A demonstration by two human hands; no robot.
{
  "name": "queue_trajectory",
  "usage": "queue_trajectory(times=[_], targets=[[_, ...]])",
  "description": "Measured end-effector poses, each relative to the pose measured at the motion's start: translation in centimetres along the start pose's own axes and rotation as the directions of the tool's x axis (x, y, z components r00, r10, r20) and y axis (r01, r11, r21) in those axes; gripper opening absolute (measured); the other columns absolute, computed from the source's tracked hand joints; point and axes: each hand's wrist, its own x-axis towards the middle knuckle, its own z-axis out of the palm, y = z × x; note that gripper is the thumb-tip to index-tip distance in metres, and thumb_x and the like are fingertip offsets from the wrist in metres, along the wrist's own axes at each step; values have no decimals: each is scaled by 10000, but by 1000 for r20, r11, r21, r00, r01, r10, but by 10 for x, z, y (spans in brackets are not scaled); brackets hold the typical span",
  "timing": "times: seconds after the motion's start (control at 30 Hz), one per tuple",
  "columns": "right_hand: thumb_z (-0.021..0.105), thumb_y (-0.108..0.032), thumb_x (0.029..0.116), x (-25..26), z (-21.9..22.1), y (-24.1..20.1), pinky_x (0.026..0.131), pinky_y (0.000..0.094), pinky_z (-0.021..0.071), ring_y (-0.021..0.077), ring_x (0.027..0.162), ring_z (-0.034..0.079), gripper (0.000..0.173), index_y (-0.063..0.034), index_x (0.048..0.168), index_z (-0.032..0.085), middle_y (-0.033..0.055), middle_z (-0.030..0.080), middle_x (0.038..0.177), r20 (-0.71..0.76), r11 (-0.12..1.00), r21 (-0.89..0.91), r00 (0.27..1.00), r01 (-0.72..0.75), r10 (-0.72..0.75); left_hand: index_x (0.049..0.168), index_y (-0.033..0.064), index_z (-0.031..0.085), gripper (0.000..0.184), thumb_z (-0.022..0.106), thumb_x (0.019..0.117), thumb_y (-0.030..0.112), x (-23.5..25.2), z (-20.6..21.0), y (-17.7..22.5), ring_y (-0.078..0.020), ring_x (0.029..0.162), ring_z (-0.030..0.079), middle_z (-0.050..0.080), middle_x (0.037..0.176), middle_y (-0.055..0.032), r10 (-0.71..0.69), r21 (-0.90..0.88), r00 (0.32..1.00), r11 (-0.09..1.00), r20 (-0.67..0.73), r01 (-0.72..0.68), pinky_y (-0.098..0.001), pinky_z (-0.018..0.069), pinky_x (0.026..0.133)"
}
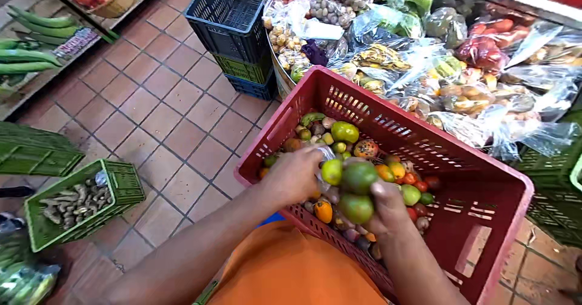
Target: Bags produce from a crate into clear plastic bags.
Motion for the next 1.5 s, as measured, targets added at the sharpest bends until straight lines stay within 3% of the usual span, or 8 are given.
queue_trajectory(times=[0.4, 0.6, 0.67, 0.77, 0.83, 0.97, 1.17, 1.5], targets=[[490, -343, 1091, 37, 2, 19, 508, 414, 603, 272, 577, 669, 617, -243, 1625, 198, 189, 663, 1142, -602, 831, -346, 782, -436, 160, 1501, 196, 512, 652, 704, 898, 40, 42, 29, -21, -188, 1402, 505, 318, 1665, 87, 29, -68, 983, 998, 180, -17, -486, 468, 1110], [508, -419, 1070, 55, 13, 2, 780, 577, 585, 314, 887, 721, 456, -120, 1411, 560, 113, 724, 1003, -259, -305, -913, 963, -270, -75, 1398, 163, 612, 508, 610, 911, 17, 67, -14, -30, -271, 1283, 609, 600, 1450, -48, 54, 31, 997, 998, -62, -52, -559, 493, 1056], [569, -385, 1048, 59, 21, -18, 800, 474, 603, 209, 890, 704, 415, -147, 1387, 592, 39, 713, 1093, -8, -234, -972, 999, -18, -46, 1364, 142, 644, 474, 601, 907, 22, 71, -38, -38, -280, 1233, 641, 670, 1343, -76, 47, 28, 984, 999, -172, -42, -573, 504, 1030], [568, -222, 1036, 68, -2, -28, 620, 299, 614, 119, 732, 685, 386, -108, 1405, 570, 53, 716, 1158, 114, 504, -808, 920, 306, -375, 1396, 186, 621, 494, 595, 927, 33, 58, -77, -30, -244, 1209, 654, 683, 1321, -56, 20, -41, 971, 999, -240, -31, -541, 521, 1016], [523, -239, 1056, 78, -31, -12, 681, 369, 624, 185, 814, 705, 284, -163, 1330, 525, 50, 691, 1174, -76, 710, -618, 873, 338, -482, 1317, 186, 656, 432, 625, 916, 28, 49, -96, -33, -174, 1156, 669, 705, 1249, -31, 33, -122, 955, 990, -294, -72, -473, 548, 986], [740, -387, 935, 119, -58, 78, 893, 520, 594, 266, 1069, 688, 529, -120, 1362, 577, 115, 664, 1258, -306, 431, -868, 950, -248, -68, 1302, 189, 659, 437, 618, 913, -8, 42, -115, -43, -127, 1100, 682, 709, 1229, -18, 34, -214, 963, 972, -267, -94, -425, 567, 946], [566, -711, 931, 202, -36, 157, 986, 682, 481, 452, 1314, 534, 827, -132, 1514, 467, 203, 527, 1478, -402, -286, -896, 895, -340, 194, 1400, 218, 616, 562, 565, 917, -64, 47, -118, -61, -114, 1050, 693, 602, 1440, 26, -28, -420, 969, 904, -244, -80, -387, 606, 793], [795, -282, 887, 216, -51, 119, 829, 610, 592, 400, 1093, 668, 610, -176, 1441, 563, 204, 581, 1381, -371, 89, -846, 700, -526, 610, 1394, 213, 630, 578, 545, 905, -83, 36, -101, -66, -105, 1036, 688, 629, 1402, 28, 8, -557, 975, 820, -222, -134, -378, 599, 790]])
